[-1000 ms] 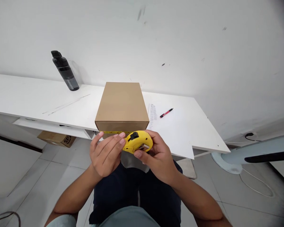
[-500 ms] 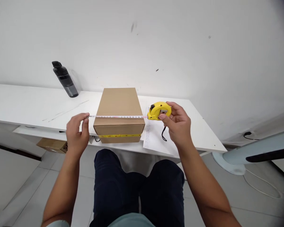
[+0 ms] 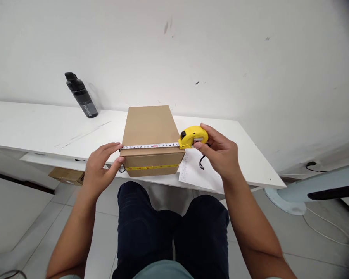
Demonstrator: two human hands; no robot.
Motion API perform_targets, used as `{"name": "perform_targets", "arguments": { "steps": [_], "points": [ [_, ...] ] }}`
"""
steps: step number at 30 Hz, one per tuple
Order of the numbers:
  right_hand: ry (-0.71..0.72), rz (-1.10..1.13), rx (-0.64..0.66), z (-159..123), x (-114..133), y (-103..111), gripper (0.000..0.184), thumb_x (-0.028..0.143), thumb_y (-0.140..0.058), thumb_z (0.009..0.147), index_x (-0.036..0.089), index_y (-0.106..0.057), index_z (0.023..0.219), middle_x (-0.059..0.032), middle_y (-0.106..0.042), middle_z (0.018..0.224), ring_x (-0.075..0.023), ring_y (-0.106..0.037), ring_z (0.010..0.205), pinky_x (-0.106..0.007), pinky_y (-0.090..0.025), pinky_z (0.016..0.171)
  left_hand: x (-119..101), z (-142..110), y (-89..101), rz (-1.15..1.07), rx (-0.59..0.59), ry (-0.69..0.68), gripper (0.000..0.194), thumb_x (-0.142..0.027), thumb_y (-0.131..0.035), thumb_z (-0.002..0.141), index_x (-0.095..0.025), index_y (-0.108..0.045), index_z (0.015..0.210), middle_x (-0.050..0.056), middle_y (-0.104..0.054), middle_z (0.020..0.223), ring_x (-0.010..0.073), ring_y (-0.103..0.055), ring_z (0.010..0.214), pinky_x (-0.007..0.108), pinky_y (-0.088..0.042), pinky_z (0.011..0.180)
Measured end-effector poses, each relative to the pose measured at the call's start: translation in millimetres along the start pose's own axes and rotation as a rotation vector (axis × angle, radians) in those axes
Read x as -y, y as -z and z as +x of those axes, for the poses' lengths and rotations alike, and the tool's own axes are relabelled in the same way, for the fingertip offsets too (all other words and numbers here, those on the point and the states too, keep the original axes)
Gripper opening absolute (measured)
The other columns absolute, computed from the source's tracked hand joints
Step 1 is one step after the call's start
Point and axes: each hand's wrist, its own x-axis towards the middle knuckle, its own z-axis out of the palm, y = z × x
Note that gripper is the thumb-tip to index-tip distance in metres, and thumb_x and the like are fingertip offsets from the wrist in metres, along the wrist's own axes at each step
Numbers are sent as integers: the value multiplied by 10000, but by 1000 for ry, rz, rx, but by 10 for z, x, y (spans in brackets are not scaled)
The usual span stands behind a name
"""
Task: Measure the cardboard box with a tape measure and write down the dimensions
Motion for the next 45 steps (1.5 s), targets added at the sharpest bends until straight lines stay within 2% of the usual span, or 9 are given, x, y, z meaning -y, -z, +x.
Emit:
{"name": "perform_targets", "arguments": {
  "steps": [11,17,23,28,33,36,39,42,45],
  "points": [
    [-75,-27,-65,10,-143,275,542,390,-911,713,304,-779,1231,-9,-753,924,-155,-595,705,-296,-513,524,73,-94,-118,-59,-54,13,338,-267,-661,969,-274,-653,1306,63,-729,1264,212,-688,1180,378,-543,1032],
    [-85,-36,-28,-8,-116,167,533,410,-887,729,318,-769,1241,-28,-769,1061,-166,-628,766,-318,-563,585,65,-95,-147,-45,-77,16,320,-275,-656,975,-270,-657,1295,67,-734,1252,217,-692,1175,379,-559,1019],
    [-81,-38,-19,1,-147,188,520,357,-874,763,347,-753,1268,0,-742,987,-141,-571,697,-286,-505,523,27,-64,-140,-30,-71,52,288,-326,-633,990,-254,-664,1267,77,-737,1232,214,-699,1144,388,-561,1005],
    [-40,-21,12,20,-133,126,484,333,-857,793,369,-744,1263,-3,-747,1120,-167,-653,821,-326,-590,645,83,106,-188,9,-139,43,196,-323,-645,977,-257,-700,1153,67,-747,1203,226,-694,1163,426,-547,1029],
    [-16,-29,-84,-142,14,71,472,316,-866,796,342,-737,1249,-32,-746,1192,-182,-696,862,-357,-626,740,173,201,-197,265,-271,-163,127,-245,-711,928,-275,-710,1051,47,-788,1045,219,-745,970,484,-499,1044],
    [-41,22,-126,-447,119,163,489,323,-902,765,323,-742,1227,-57,-762,1158,-232,-742,924,-383,-651,782,-51,69,-137,284,-351,-280,280,-164,-764,868,-294,-692,1106,37,-791,1037,206,-749,916,522,-436,1136],
    [-135,112,-93,-854,168,255,487,325,-927,738,324,-758,1195,-63,-792,1063,-248,-766,891,-370,-665,753,-486,-132,-153,188,-285,-371,305,-139,-801,821,-297,-708,1064,2,-791,985,174,-751,842,506,-401,1197],
    [-274,151,-73,-1226,175,247,496,330,-921,749,323,-756,1217,-62,-809,1037,-246,-777,905,-354,-664,781,-899,-291,-332,60,-138,-429,259,-158,-835,807,-290,-734,1006,-40,-798,891,137,-745,759,498,-305,1270],
    [-400,171,-65,-1459,157,168,513,330,-911,761,330,-744,1246,-46,-814,1016,-222,-773,888,-318,-654,770,-1114,-417,-607,-86,-47,-399,190,-206,-822,848,-266,-737,1007,-52,-808,886,92,-727,707,466,-267,1297]
  ]
}}
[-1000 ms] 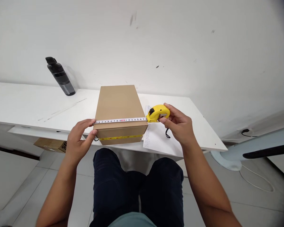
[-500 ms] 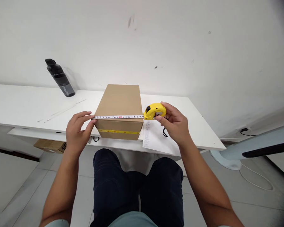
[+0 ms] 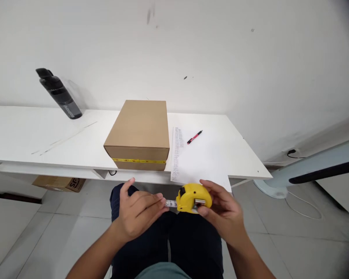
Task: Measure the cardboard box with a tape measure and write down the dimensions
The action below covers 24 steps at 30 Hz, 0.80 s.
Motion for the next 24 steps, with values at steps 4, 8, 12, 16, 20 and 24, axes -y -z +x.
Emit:
{"name": "perform_targets", "arguments": {
  "steps": [4,8,12,16,20,24],
  "points": [
    [-122,42,30,-56,-129,-12,446,335,-903,767,303,-769,1191,-48,-810,1001,-207,-752,852,-316,-647,746,-92,-170,-323,-104,-14,-43,143,-319,-825,861,-267,-741,965,-51,-805,879,88,-703,636,409,-397,1237],
    [-202,120,-8,-29,-236,79,391,384,-888,776,292,-793,1144,-48,-803,972,-165,-683,690,-248,-558,535,-104,-259,-544,-204,-7,-28,384,-470,-822,839,-265,-695,1137,-3,-802,920,140,-740,701,402,-564,1036],
    [-260,151,-37,-22,-291,112,405,421,-890,765,256,-795,1122,-64,-792,928,-157,-637,633,-215,-441,431,-47,-98,-723,-342,152,17,1119,-812,-715,716,-126,-371,1530,247,-698,1300,310,-690,1243,448,-575,1005],
    [-236,210,-100,-22,-288,75,313,401,-897,771,254,-789,1025,-42,-790,926,-165,-700,786,-254,-578,672,69,201,-917,-582,442,-146,1263,-828,-712,710,-167,-146,1625,251,-626,1429,319,-651,1308,447,-545,1032],
    [-270,218,-177,-33,-260,90,331,449,-889,778,248,-757,1006,-22,-769,887,-128,-663,715,-203,-518,588,157,410,-1190,-734,525,-280,1082,-748,-738,768,-227,-256,1586,191,-645,1434,273,-692,1249,367,-561,966],
    [-247,180,-363,-27,-246,135,503,543,-846,797,269,-678,1184,-30,-755,905,-151,-647,691,-232,-496,542,176,500,-1507,-806,412,-383,937,-717,-731,791,-223,-376,1504,170,-676,1399,246,-731,1176,327,-602,882]
  ]
}}
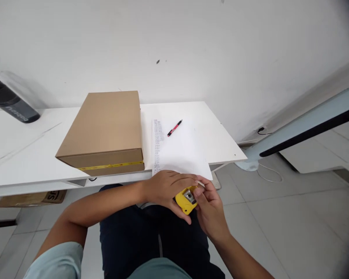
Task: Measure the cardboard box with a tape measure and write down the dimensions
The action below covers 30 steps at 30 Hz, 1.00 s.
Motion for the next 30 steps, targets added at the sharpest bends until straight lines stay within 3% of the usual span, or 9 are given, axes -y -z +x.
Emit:
{"name": "perform_targets", "arguments": {
  "steps": [4,8,10,12,15,18,20,26,30],
  "points": [
    [168,-33,-51,170,17,53,494,640,-618,944,269,-640,1268,-40,-752,906,-143,-592,592,-281,-482,532,242,158,-5,-69,-6,73,840,-732,-766,739,-263,-498,1382,126,-728,1312,253,-748,1124,352,-614,909],
    [520,-233,-157,618,63,152,294,509,-533,1030,262,-657,1132,-46,-770,967,-153,-635,659,-327,-511,656,496,376,204,-148,-224,474,910,-753,-865,571,-258,-558,1270,106,-719,1249,285,-719,1130,403,-585,966],
    [592,-389,-134,959,149,189,272,447,-480,1056,254,-629,1176,-62,-768,1005,-168,-665,703,-335,-515,672,637,458,313,-182,-340,679,922,-731,-889,549,-254,-551,1262,94,-699,1232,277,-704,1099,390,-576,928],
    [620,-608,-83,1371,292,190,296,384,-440,1058,231,-619,1237,-90,-757,1061,-188,-686,745,-359,-536,719,788,491,388,-192,-425,824,902,-685,-904,567,-258,-532,1269,71,-684,1204,249,-690,1051,355,-562,863],
    [591,-1144,117,2035,536,91,389,213,-421,1010,214,-626,1341,-108,-759,1107,-231,-698,824,-382,-538,782,1015,447,442,-163,-475,971,857,-613,-926,574,-265,-524,1246,45,-672,1171,226,-670,1031,331,-532,838],
    [534,-1669,231,2563,661,-93,577,131,-457,953,203,-519,1522,-156,-738,1178,-269,-688,790,-356,-473,651,1194,347,466,-146,-570,1115,792,-603,-903,619,-255,-516,1215,42,-669,1152,216,-664,1023,337,-523,853],
    [532,-1830,277,2763,648,-207,565,149,-449,975,218,-527,1530,-163,-733,1174,-264,-682,765,-335,-428,604,1276,284,475,-165,-674,1154,736,-607,-871,669,-248,-507,1198,46,-664,1157,205,-664,1021,334,-523,863],
    [711,-1622,453,2768,478,-314,350,331,-444,1070,274,-711,1289,-60,-783,1021,-226,-714,906,-299,-473,705,1412,192,442,-245,-755,1197,688,-588,-873,681,-262,-509,1166,34,-658,1143,199,-664,1011,334,-522,867],
    [742,-1598,316,2750,439,-262,322,340,-466,1043,252,-728,1210,-71,-778,970,-234,-705,795,-320,-465,639,1467,194,430,-251,-714,1255,755,-605,-889,646,-276,-499,1203,34,-654,1169,216,-662,1040,349,-523,873]
  ]
}}
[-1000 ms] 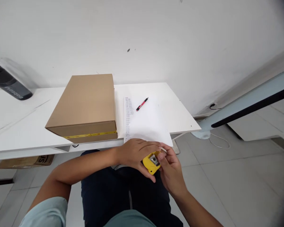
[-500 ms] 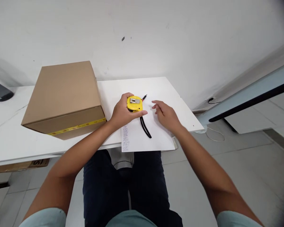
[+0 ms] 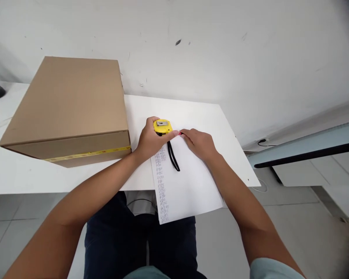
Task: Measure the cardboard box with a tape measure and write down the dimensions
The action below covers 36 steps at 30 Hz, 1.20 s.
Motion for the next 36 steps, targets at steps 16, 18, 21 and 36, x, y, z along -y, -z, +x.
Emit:
{"name": "perform_targets", "arguments": {
  "steps": [16,18,21,36],
  "points": [
    [-42,1136,118,-240,508,34,464,712,-552,938,250,-530,906,12,-660,663,-137,-516,518,-290,-435,542,37,90,-4,-22,-156,48,848,-469,-916,642,-265,-413,1293,71,-599,1272,247,-618,1116,385,-489,908],
    [-1,1142,304,-290,579,29,515,752,-480,949,244,-562,961,15,-623,661,-140,-475,525,-294,-405,536,44,85,-6,-3,-145,40,849,-458,-919,637,-265,-408,1287,69,-596,1268,249,-616,1111,390,-487,907],
    [22,1114,314,-315,604,35,583,788,-398,954,239,-592,920,35,-518,619,-141,-408,530,-292,-353,522,39,68,-15,36,-120,33,835,-450,-917,640,-272,-409,1278,61,-594,1261,251,-615,1102,397,-488,907],
    [-54,840,305,-285,775,100,437,533,-591,925,226,-536,619,18,-530,573,-124,-474,531,-285,-357,487,-2,70,-49,86,-63,15,795,-382,-916,626,-285,-417,1238,52,-582,1257,268,-600,1108,415,-495,899]
  ]
}}
